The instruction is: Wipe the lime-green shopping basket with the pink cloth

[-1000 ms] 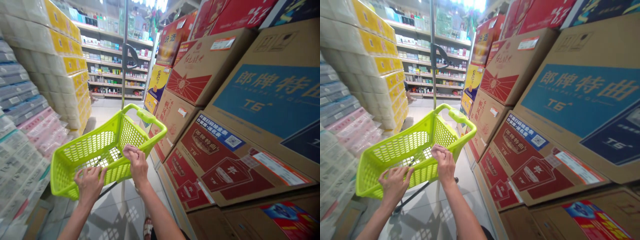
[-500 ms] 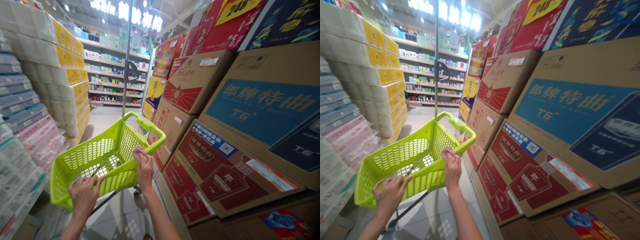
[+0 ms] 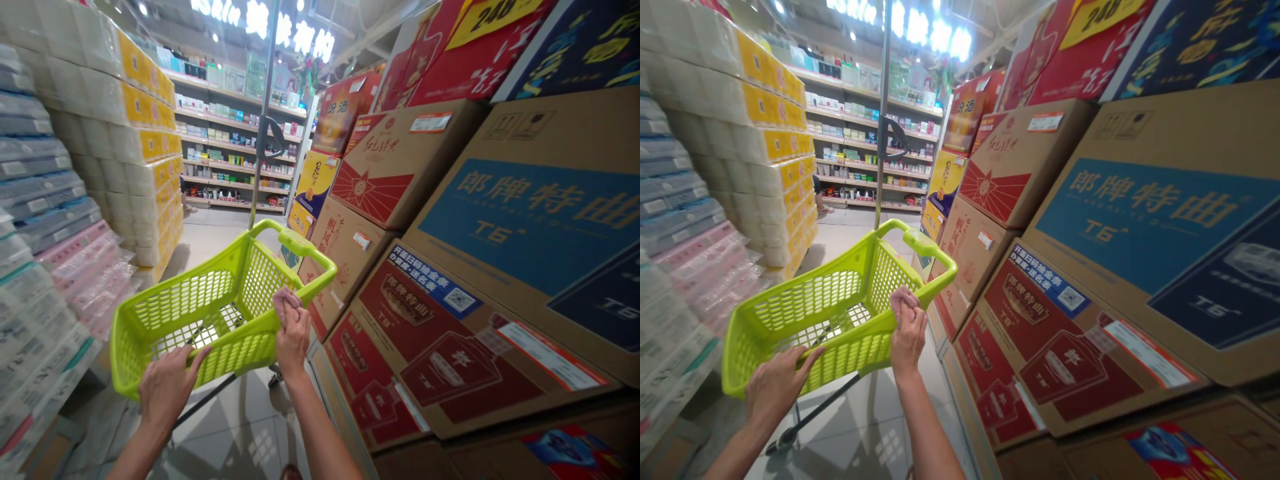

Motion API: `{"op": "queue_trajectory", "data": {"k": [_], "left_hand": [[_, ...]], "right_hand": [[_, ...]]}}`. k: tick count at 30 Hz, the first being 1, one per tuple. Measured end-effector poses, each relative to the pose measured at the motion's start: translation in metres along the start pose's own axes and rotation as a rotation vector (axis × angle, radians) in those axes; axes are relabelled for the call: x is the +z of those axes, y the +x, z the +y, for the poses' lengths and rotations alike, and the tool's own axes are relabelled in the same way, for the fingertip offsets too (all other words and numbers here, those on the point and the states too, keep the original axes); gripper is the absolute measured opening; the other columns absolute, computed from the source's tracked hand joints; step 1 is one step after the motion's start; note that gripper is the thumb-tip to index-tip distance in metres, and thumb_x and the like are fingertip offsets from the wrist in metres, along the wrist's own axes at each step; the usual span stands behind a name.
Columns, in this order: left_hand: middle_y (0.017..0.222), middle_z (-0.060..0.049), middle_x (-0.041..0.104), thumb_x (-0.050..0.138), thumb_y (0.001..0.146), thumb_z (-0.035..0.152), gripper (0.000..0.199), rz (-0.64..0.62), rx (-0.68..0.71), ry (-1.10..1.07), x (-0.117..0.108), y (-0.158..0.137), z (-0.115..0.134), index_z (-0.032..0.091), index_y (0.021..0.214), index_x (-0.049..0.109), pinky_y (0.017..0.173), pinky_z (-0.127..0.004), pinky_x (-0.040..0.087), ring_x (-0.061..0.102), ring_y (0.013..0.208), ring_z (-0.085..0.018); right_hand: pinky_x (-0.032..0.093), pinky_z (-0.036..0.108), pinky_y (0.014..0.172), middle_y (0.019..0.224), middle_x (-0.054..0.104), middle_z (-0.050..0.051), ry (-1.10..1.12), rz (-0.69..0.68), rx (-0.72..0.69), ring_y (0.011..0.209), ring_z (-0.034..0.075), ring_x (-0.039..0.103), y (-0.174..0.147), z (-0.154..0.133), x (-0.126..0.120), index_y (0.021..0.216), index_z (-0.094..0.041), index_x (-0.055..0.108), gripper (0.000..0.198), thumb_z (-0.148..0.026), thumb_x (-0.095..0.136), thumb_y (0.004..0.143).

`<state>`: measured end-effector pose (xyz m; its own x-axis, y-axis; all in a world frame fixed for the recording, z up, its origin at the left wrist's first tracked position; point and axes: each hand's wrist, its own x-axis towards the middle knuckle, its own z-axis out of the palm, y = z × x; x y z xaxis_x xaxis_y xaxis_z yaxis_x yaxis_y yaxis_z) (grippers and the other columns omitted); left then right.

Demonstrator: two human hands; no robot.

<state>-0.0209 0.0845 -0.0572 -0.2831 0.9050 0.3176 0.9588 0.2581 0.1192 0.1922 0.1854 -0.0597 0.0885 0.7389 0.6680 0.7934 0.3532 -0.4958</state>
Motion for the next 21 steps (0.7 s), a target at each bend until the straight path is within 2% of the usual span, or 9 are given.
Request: {"op": "queue_trajectory", "data": {"k": [5,7,11,13,18,19,21], "left_hand": [[0.083,-0.006,0.071,0.035,0.094,0.045,0.039,-0.027,-0.003,0.015,-0.002,0.002,0.001,0.023,0.083,0.065,0.07,-0.033,0.033,0.064,0.083,-0.024],[0.084,-0.006,0.071,0.034,0.094,0.047,0.041,-0.043,-0.015,0.011,-0.003,0.003,0.0,0.023,0.085,0.066,0.069,-0.033,0.033,0.064,0.083,-0.024],[0.082,-0.005,0.071,0.033,0.094,0.051,0.044,-0.047,0.004,0.001,-0.003,0.003,-0.002,0.023,0.084,0.065,0.07,-0.033,0.034,0.064,0.083,-0.024],[0.08,-0.005,0.07,0.033,0.094,0.052,0.044,-0.026,0.028,-0.005,-0.001,0.003,-0.002,0.023,0.081,0.064,0.072,-0.033,0.034,0.063,0.083,-0.023],[0.081,-0.004,0.071,0.037,0.094,0.045,0.036,0.021,0.059,-0.02,0.003,0.004,-0.004,0.024,0.078,0.062,0.076,-0.033,0.034,0.063,0.084,-0.022],[0.082,-0.004,0.071,0.037,0.094,0.043,0.034,0.035,0.063,-0.034,0.004,0.004,-0.004,0.024,0.078,0.062,0.081,-0.034,0.035,0.063,0.085,-0.021],[0.084,-0.003,0.073,0.038,0.093,0.038,0.031,0.076,0.066,-0.063,0.005,0.004,-0.004,0.024,0.08,0.063,0.095,-0.036,0.031,0.063,0.087,-0.02]], "right_hand": [[0.051,0.03,0.087,0.104,0.055,0.006,0.075,-0.22,-0.225,0.102,0.019,0.053,-0.015,-0.017,0.009,0.126,-0.029,0.06,0.049,-0.005,0.045,0.087],[0.052,0.03,0.084,0.104,0.055,0.007,0.058,-0.185,-0.175,0.1,0.019,0.054,-0.008,-0.006,0.006,0.126,-0.028,0.06,0.048,-0.005,0.045,0.087],[0.052,0.033,0.084,0.106,0.05,0.008,0.013,-0.005,0.013,0.099,0.02,0.054,0.009,0.02,-0.002,0.134,-0.025,0.055,0.056,-0.003,0.042,0.085],[0.052,0.034,0.086,0.106,0.049,0.008,0.004,-0.006,-0.006,0.1,0.021,0.053,0.003,0.015,0.002,0.137,-0.026,0.052,0.059,-0.001,0.042,0.083],[0.052,0.028,0.081,0.104,0.054,0.006,0.027,-0.236,-0.294,0.097,0.019,0.053,-0.021,-0.019,0.016,0.129,-0.032,0.058,0.048,-0.008,0.048,0.088],[0.052,0.028,0.08,0.103,0.055,0.006,0.02,-0.247,-0.293,0.096,0.019,0.053,-0.02,-0.02,0.015,0.127,-0.032,0.059,0.046,-0.009,0.049,0.089],[0.052,0.028,0.079,0.102,0.054,0.006,-0.003,-0.197,-0.188,0.095,0.019,0.053,-0.011,-0.014,0.011,0.125,-0.029,0.061,0.044,-0.009,0.048,0.088]]}}
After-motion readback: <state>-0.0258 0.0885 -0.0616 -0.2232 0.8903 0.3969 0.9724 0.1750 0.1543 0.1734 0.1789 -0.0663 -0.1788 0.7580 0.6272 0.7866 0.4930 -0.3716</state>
